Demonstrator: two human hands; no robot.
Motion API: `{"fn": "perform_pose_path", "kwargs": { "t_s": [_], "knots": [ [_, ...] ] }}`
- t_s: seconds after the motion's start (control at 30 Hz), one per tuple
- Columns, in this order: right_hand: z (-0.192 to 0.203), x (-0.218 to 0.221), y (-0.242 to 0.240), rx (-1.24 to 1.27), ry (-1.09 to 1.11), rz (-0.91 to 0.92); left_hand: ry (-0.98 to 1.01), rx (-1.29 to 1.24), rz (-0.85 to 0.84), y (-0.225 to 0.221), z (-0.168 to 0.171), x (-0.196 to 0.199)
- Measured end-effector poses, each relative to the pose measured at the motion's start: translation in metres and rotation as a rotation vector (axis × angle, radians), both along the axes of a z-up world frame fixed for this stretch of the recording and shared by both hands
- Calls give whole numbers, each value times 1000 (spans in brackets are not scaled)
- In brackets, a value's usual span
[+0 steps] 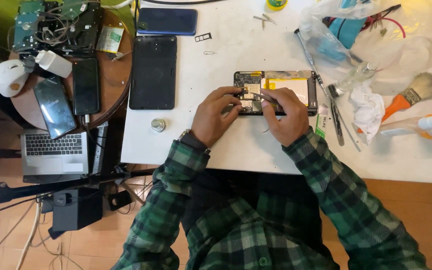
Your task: Assembling the internal components of a tablet frame using a precision screwdriver and tweezers.
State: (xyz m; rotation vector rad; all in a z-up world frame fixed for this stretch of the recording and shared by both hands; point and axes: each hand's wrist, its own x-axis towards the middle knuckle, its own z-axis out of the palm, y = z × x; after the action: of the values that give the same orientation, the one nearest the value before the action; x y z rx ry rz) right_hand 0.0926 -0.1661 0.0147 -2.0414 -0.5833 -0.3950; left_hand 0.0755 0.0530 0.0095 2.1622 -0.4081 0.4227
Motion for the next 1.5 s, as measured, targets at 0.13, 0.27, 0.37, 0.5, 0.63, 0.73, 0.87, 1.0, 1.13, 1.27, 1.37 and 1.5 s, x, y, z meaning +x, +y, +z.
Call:
{"fn": "perform_pose_path", "kwargs": {
  "t_s": [0.13,0.27,0.37,0.5,0.63,0.73,0.87,1.0,1.13,1.27,1.37,1.5],
  "knots": [
    [-6,0,0,-21,14,9,29,-74,18,-2,1,-7],
    [-12,4,0,-7,-54,-15,90,-73,-1,-3,6,-14],
    [-16,2,0,-39,-102,-33,121,-89,-6,-5,4,-19],
    [-18,3,-7,-307,-344,-124,156,-111,34,-8,19,-38],
    [-21,-5,-12,-416,-480,-189,-71,156,116,-18,-19,-50],
    [-19,-8,-15,-463,-501,-196,-124,163,151,-24,-26,-51],
    [-9,-11,-10,-508,-455,-193,-133,141,144,-22,-24,-49],
    [-6,-14,-9,-530,-441,-184,-133,139,163,-22,-22,-50],
    [-8,-12,-9,-532,-443,-168,-132,150,168,-22,-21,-50],
    [-14,-11,-11,-549,-408,-182,-118,101,157,-21,-22,-49],
    [-17,-12,-12,-562,-386,-181,-96,82,164,-21,-15,-50],
    [-11,-13,-10,-573,-357,-176,-83,53,176,-23,-8,-51]
  ]
}}
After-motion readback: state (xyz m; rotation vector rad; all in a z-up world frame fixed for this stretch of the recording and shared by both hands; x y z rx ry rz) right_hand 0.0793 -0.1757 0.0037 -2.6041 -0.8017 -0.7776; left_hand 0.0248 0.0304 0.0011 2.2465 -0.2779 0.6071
